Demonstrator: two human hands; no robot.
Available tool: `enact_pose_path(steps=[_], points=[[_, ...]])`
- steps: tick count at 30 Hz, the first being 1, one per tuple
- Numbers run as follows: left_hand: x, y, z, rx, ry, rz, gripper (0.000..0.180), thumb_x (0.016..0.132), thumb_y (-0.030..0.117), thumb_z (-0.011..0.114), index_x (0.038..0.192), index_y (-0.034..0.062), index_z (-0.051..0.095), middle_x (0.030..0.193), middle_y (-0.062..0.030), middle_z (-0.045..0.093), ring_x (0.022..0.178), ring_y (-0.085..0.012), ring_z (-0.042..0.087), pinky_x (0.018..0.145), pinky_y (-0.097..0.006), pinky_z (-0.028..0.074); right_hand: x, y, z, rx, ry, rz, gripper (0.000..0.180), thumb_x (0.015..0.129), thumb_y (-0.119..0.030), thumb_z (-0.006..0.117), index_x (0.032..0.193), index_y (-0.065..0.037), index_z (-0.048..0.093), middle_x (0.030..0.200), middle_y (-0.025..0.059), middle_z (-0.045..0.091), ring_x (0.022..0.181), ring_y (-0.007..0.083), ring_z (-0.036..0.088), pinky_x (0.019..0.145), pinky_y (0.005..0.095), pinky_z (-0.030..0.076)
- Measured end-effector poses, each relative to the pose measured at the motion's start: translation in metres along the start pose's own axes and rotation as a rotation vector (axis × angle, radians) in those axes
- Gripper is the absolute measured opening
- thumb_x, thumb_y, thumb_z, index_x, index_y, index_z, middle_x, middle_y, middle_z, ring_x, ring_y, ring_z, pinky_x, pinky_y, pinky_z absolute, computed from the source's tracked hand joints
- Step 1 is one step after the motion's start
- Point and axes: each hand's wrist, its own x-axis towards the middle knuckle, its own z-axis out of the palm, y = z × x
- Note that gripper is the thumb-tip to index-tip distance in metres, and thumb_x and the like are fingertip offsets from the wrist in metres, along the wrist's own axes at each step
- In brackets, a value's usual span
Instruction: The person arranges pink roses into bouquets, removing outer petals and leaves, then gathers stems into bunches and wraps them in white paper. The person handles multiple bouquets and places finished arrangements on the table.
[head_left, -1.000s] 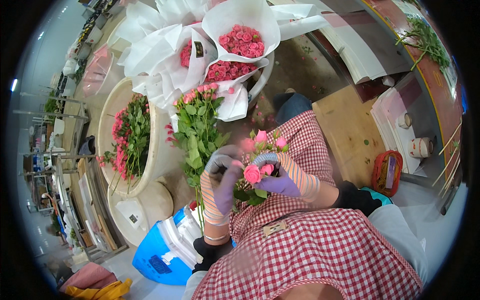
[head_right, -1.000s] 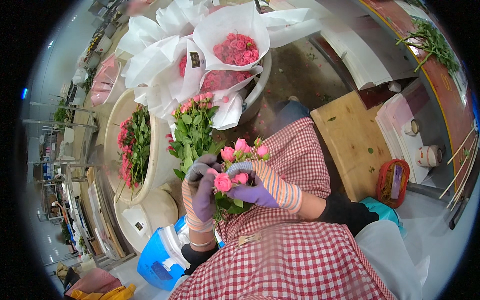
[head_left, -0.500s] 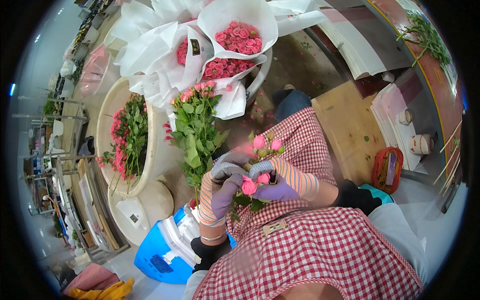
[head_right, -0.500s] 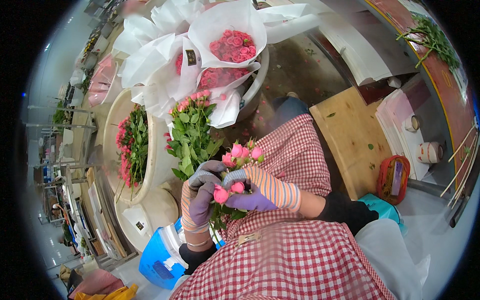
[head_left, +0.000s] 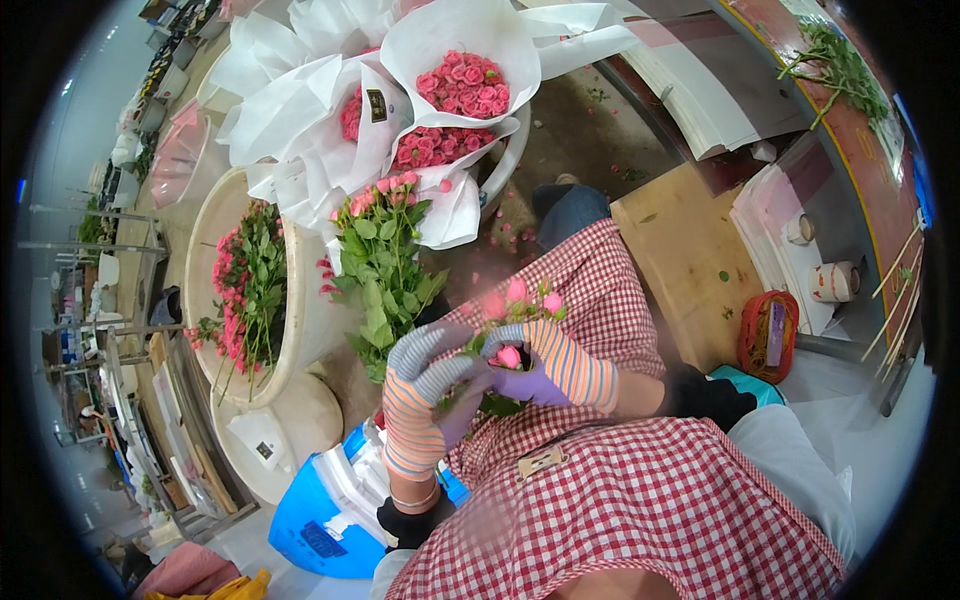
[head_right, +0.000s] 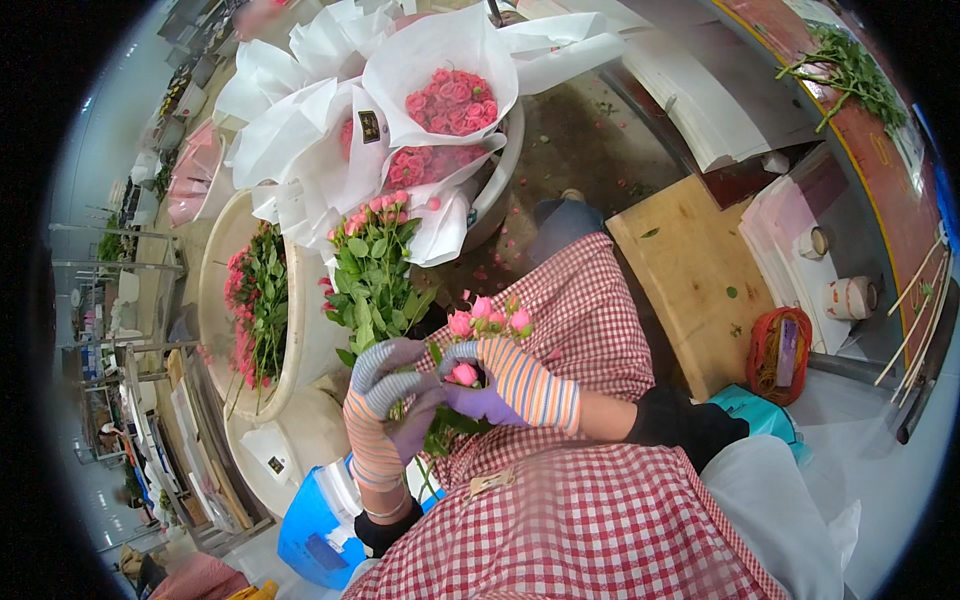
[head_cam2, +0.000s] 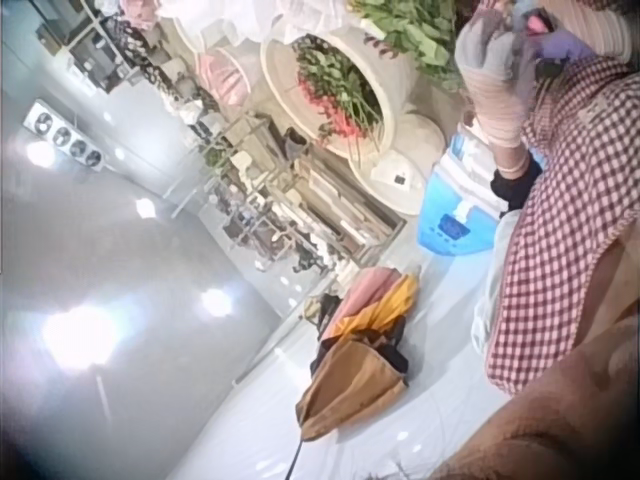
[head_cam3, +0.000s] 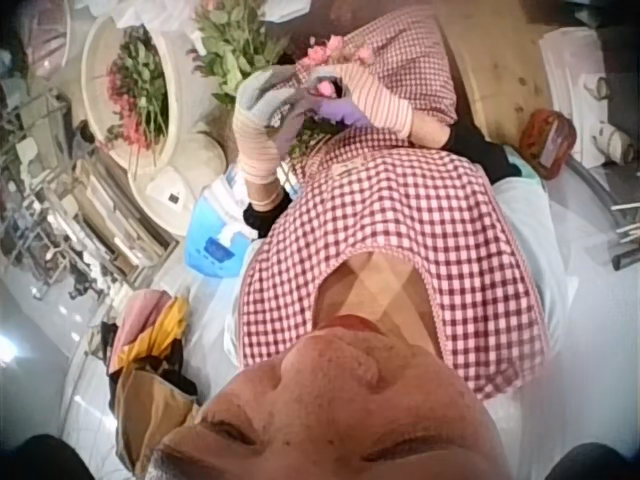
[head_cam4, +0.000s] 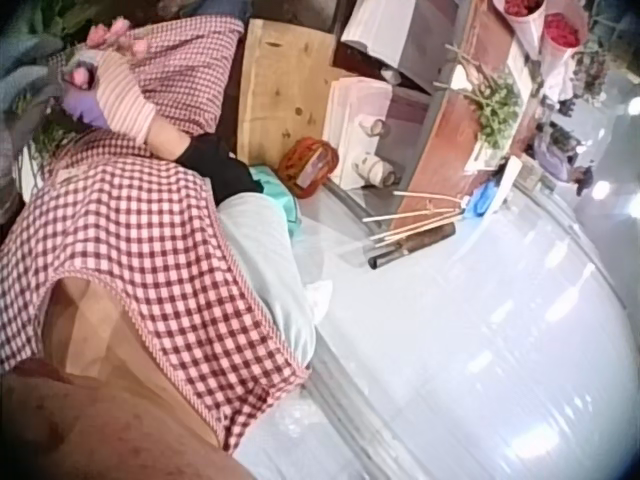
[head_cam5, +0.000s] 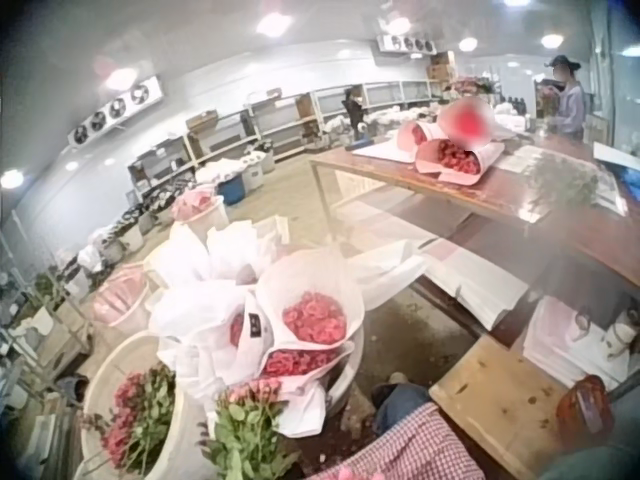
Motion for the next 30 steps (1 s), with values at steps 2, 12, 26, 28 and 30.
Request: enact_pose_path(steps=[2, 12, 26, 28, 30], points=[[-0.002, 0.001, 0.001, 0.044, -0.014, 0.131, 0.030, 0.049, -0.001, 0.074, 0.076, 0.0090, 0.064, 0.098, -0.0083, 0.061, 0.095, -0.0299, 0.057, 0.081, -0.038, 0.047, -0.002, 0.010, 0.000, 0.022, 0.017, 0.017, 0.011, 0.079, -0.012, 0.064, 0.088, -0.006, 0.061, 0.075, -0.0009, 0.060, 0.068, 0.0086, 0.055, 0.063, 0.0219, 0.043], [-0.006, -0.044, 0.003, -0.424, -0.039, -0.543, 0.041, 0.085, 0.001, 0.055, 0.125, 0.0022, 0.047, 0.115, -0.0095, 0.056, 0.106, -0.0143, 0.051, 0.092, -0.028, 0.040, -0.008, -0.018, 0.001, -0.188, -0.234, -0.122, 0.019, 0.073, -0.009, 0.070, 0.087, -0.007, 0.058, 0.078, 0.0043, 0.059, 0.076, 0.0137, 0.056, 0.070, 0.0280, 0.045], [0.000, -0.029, 0.015, -0.802, -0.119, -0.408, 0.048, 0.084, 0.004, 0.059, 0.128, 0.0001, 0.043, 0.113, -0.0068, 0.052, 0.102, -0.0157, 0.050, 0.089, -0.028, 0.040, 0.019, 0.070, -0.009, -0.474, -0.224, -0.397, 0.021, 0.078, -0.025, 0.066, 0.095, -0.013, 0.061, 0.095, 0.0063, 0.062, 0.094, 0.0211, 0.056, 0.082, 0.0331, 0.043], [-0.009, -0.041, 0.018, -0.824, -0.066, -0.443, 0.047, 0.083, 0.004, 0.059, 0.127, -0.0004, 0.044, 0.110, -0.0079, 0.054, 0.098, -0.0166, 0.052, 0.086, -0.027, 0.042, 0.016, 0.044, -0.013, -0.684, -0.217, -0.405, 0.023, 0.072, -0.028, 0.073, 0.088, -0.016, 0.063, 0.090, 0.0062, 0.062, 0.092, 0.0245, 0.057, 0.080, 0.0366, 0.042], [-0.006, -0.034, 0.014, -0.764, 0.082, -0.478, 0.044, 0.083, 0.006, 0.061, 0.125, -0.0005, 0.047, 0.107, -0.0078, 0.055, 0.094, -0.0168, 0.052, 0.084, -0.027, 0.044, 0.022, 0.072, -0.013, -0.328, -0.098, -0.309, 0.020, 0.076, -0.027, 0.068, 0.092, -0.015, 0.063, 0.090, 0.0046, 0.063, 0.087, 0.0221, 0.058, 0.077, 0.0351, 0.043]])
